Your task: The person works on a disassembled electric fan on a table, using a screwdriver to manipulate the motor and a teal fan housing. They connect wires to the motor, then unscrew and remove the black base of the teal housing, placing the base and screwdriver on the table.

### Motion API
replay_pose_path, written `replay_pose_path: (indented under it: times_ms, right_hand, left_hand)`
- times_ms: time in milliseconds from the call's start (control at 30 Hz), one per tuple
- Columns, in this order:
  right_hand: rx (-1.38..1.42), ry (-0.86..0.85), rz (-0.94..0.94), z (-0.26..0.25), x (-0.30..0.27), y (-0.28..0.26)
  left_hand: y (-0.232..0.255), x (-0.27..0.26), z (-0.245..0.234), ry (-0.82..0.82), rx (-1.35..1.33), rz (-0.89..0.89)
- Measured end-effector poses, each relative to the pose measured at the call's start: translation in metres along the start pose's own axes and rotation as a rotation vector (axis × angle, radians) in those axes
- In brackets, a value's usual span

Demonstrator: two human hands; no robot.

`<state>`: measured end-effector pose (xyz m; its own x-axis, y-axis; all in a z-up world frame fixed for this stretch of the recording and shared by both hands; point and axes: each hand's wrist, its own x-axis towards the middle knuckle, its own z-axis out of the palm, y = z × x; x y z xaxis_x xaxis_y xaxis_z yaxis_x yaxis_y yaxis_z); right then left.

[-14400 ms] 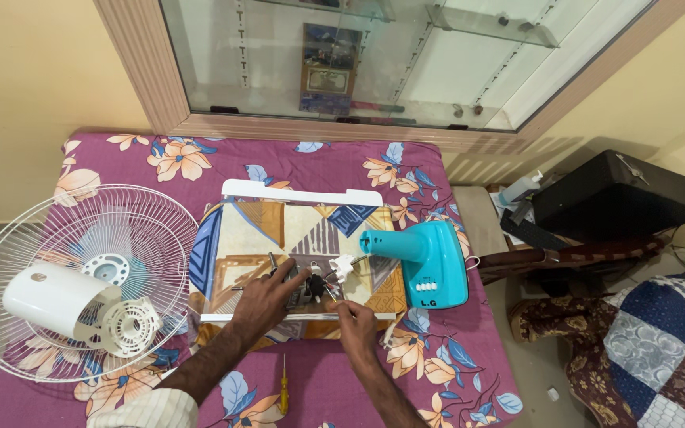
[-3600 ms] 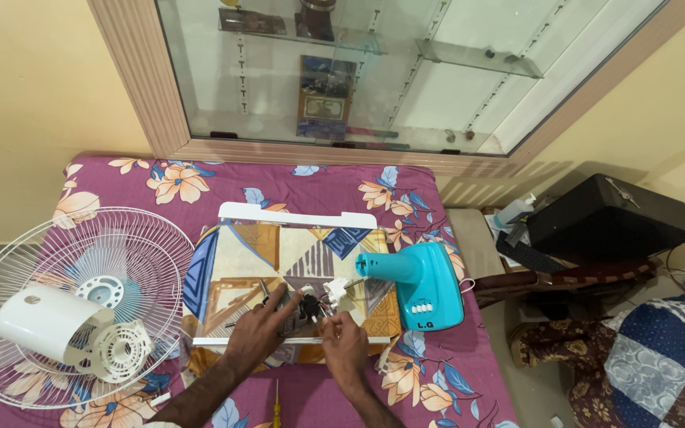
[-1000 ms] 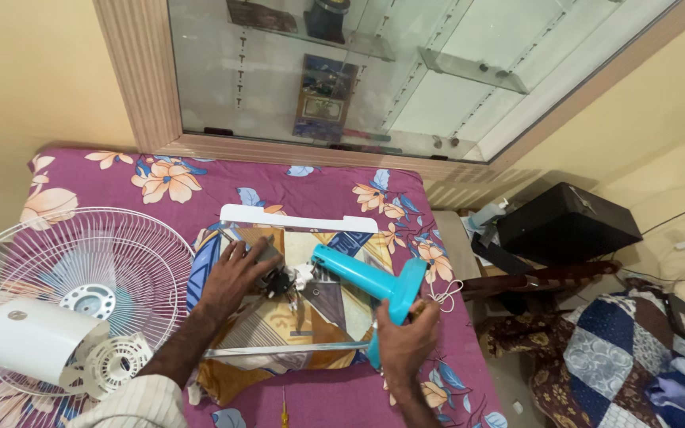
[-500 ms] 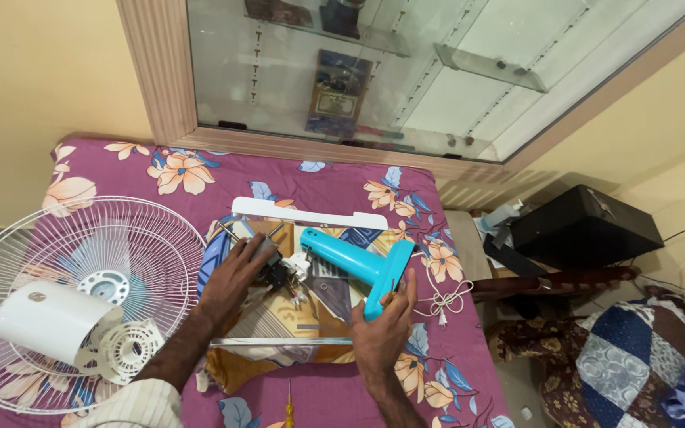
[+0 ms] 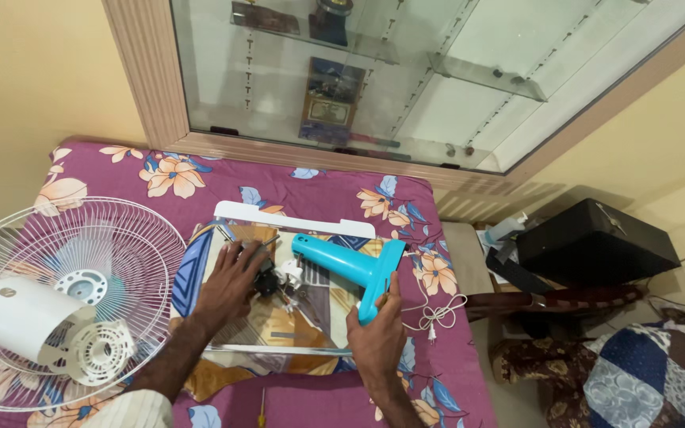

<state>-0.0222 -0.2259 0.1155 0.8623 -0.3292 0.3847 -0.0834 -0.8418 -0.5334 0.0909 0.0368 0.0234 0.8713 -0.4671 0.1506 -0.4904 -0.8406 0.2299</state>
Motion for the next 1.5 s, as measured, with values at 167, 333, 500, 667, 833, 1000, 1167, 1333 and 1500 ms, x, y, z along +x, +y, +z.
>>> replay_pose_path:
  times_ms: [167,333,500,667,833,1000,1167,1333,1500]
  right_hand:
    - [0.019,-0.009,-0.057,-0.003,0.007,0.012]
    - [0.027,0.057,-0.197,0.0,0.009,0.024]
    - [0.023,0.02,-0.173,0.001,0.013,0.03]
    - [0.021,0.078,-0.276,-0.001,0.022,0.036]
    - [0.03,0.015,-0.218,0.0,0.026,0.044]
    - [0.047,0.024,-0.309,0.004,0.029,0.05]
    - [0.054,0.01,-0.231,0.003,0.029,0.048]
    - [0.044,0.024,-0.267,0.001,0.026,0.048]
    - [0.04,0.023,-0.261,0.004,0.02,0.052]
  left_hand:
    - [0.036,-0.008,0.005,0.261,-0.096,-0.152]
    - [0.062,-0.015,0.031,0.375,-0.043,0.066]
    - [0.094,-0.019,0.048,0.367,0.008,-0.014]
    - [0.11,-0.011,0.043,0.389,-0.03,-0.086]
    - [0.116,-0.007,0.047,0.429,-0.025,-0.123]
    - [0.113,-0.009,0.061,0.313,0.003,-0.146]
    - [0.106,-0.012,0.068,0.323,0.089,-0.019]
    - [0.099,-0.014,0.066,0.328,0.075,0.035]
    - [0.097,-0.018,0.061,0.282,0.035,-0.003]
